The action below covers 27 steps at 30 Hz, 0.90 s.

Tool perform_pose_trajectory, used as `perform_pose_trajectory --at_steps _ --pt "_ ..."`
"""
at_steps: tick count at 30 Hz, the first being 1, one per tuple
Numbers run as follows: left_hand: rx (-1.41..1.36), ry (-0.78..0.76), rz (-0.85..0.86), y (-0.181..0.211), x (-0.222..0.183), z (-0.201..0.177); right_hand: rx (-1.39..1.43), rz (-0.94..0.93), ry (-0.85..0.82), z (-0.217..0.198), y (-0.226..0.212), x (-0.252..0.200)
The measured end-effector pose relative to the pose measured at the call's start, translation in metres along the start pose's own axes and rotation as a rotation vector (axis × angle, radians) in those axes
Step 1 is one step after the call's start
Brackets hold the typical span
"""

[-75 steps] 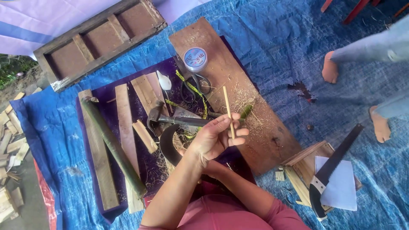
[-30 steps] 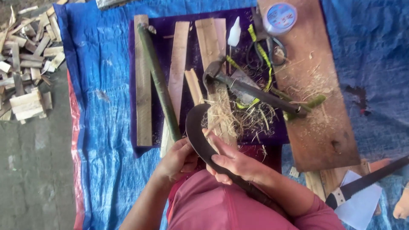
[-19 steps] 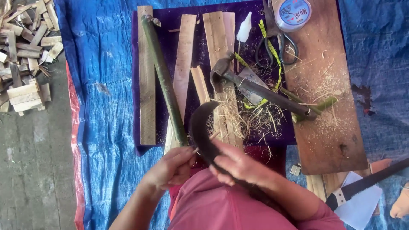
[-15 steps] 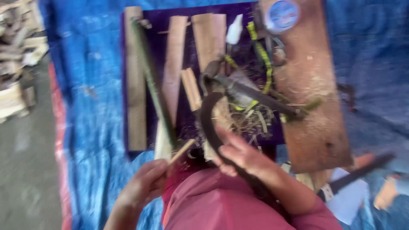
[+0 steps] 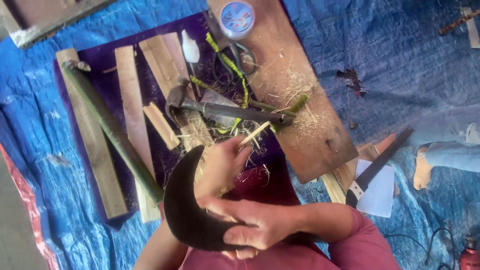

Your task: Shaving a bamboo stick with a curved blade to smooth and shape it on a workbench.

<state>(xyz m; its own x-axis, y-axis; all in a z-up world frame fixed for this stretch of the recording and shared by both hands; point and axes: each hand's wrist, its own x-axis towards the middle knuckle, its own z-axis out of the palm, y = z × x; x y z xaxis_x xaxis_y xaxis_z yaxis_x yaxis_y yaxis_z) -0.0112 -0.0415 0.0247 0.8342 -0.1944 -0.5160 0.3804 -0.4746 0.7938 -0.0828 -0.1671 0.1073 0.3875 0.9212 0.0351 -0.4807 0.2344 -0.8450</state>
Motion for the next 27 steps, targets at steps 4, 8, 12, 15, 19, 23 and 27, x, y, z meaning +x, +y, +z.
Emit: perform_pose_trajectory --at_steps 4,8,12,15,19,23,27 --pt "0.652 0.133 0.491 0.026 0.112 0.056 -0.193 0.074 0.082 0.011 -0.021 -0.025" --pt "1.063 -0.052 0.250 0.064 0.162 0.067 -0.453 0.087 0.179 0.008 -0.008 -0.051" --pt "1.172 -0.137 0.192 0.061 0.171 0.067 -0.425 0.007 0.208 0.005 -0.008 -0.065" --pt "1.077 -0.128 0.281 0.063 0.168 0.055 -0.290 -0.012 0.164 0.003 -0.014 -0.070" --pt "-0.021 -0.126 0.458 0.058 0.135 0.048 -0.193 -0.076 0.164 -0.004 0.004 -0.068" --pt "-0.695 -0.421 0.386 0.055 0.119 0.059 -0.287 -0.187 0.175 -0.004 0.006 -0.059" --pt "-0.888 -0.621 0.569 0.047 0.128 0.074 -0.257 -0.123 0.180 -0.004 0.003 -0.060"
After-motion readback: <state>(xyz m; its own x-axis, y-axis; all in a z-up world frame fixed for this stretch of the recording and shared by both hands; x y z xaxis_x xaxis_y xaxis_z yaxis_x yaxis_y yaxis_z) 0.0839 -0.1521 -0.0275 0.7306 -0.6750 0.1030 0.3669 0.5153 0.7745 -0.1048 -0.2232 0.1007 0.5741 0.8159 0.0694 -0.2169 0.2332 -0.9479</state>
